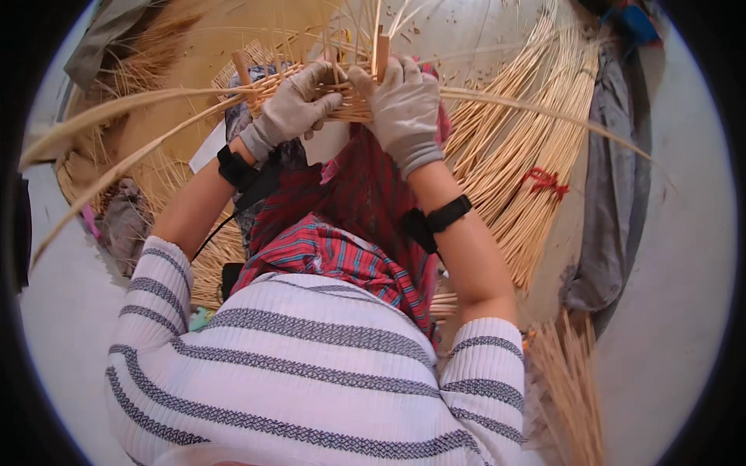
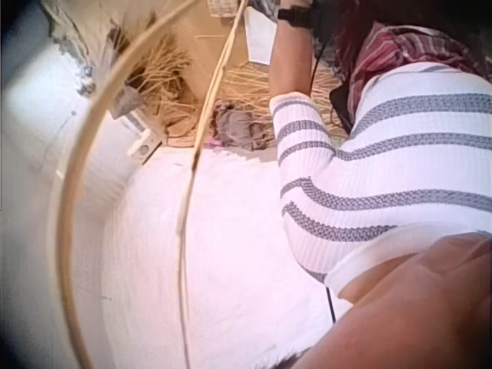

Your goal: Weaving a small wicker basket using long flexible strips and various tools.

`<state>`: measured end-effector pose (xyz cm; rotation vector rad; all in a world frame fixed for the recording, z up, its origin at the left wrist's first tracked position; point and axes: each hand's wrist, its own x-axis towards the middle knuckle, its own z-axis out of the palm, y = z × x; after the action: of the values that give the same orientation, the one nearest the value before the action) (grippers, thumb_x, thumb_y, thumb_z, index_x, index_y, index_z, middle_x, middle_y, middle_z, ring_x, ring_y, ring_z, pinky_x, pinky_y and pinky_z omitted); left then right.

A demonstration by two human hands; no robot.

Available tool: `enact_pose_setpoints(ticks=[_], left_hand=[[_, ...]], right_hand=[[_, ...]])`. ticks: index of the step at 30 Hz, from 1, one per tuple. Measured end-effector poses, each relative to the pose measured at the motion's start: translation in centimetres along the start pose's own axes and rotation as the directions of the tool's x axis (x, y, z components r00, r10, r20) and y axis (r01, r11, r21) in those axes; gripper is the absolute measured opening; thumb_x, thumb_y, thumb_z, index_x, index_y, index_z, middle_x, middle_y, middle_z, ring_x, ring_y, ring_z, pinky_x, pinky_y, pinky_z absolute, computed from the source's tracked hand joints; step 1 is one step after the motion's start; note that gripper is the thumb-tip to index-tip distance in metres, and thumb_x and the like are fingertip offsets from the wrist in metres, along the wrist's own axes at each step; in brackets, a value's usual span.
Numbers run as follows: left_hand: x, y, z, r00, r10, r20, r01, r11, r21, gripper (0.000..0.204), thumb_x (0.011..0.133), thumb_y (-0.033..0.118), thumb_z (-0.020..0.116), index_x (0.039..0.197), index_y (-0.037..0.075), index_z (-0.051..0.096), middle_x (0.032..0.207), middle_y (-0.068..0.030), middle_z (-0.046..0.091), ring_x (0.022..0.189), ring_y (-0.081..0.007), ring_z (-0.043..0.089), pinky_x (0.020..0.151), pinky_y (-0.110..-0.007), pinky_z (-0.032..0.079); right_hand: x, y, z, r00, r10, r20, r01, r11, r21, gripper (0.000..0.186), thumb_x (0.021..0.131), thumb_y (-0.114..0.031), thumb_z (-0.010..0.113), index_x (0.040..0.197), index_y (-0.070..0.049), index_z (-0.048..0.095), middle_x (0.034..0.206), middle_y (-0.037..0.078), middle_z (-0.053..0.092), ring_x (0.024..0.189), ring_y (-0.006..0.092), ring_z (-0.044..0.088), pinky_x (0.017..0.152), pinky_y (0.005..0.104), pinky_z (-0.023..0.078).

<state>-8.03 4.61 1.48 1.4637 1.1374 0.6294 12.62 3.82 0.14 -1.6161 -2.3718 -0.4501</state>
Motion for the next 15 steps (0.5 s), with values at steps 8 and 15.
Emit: enact_pose_setpoints(ticks=[8, 15], left_hand=[[0.0, -0.1, 0.4, 0.997, 0.067, -0.049, -0.068, 0.998, -0.006, 0.049, 0.097, 0.002, 0.059, 0.142, -0.004, 0.04, 0.083, -0.0058, 0.062, 0.05, -0.008, 0.054, 0.041, -0.024, 0.046], [-2.7, 1.5, -1.2, 0.82, 0.572, -0.001, -0.215, 0.31, 0.926, 0.08, 0.078, 0.02, 0.083, 0.147, 0.012, 0.043, 0.125, -0.0144, 0.06, 0.103, -0.0314, 0.063, 0.09, -0.044, 0.053]], right_hand=[[1.0, 0.3, -0.1, 0.998, -0.057, 0.033, 0.059, 0.998, -0.032, 0.051, 0.081, -0.038, 0.073, 0.129, -0.034, 0.058, 0.116, 0.009, 0.059, 0.121, 0.0279, 0.055, 0.092, 0.0443, 0.045], [1.0, -0.9, -3.0, 0.997, -0.062, 0.039, 0.063, 0.998, -0.022, 0.081, 0.076, -0.051, 0.075, 0.145, -0.018, 0.049, 0.152, 0.02, 0.041, 0.146, 0.038, 0.03, 0.12, 0.0532, 0.023]])
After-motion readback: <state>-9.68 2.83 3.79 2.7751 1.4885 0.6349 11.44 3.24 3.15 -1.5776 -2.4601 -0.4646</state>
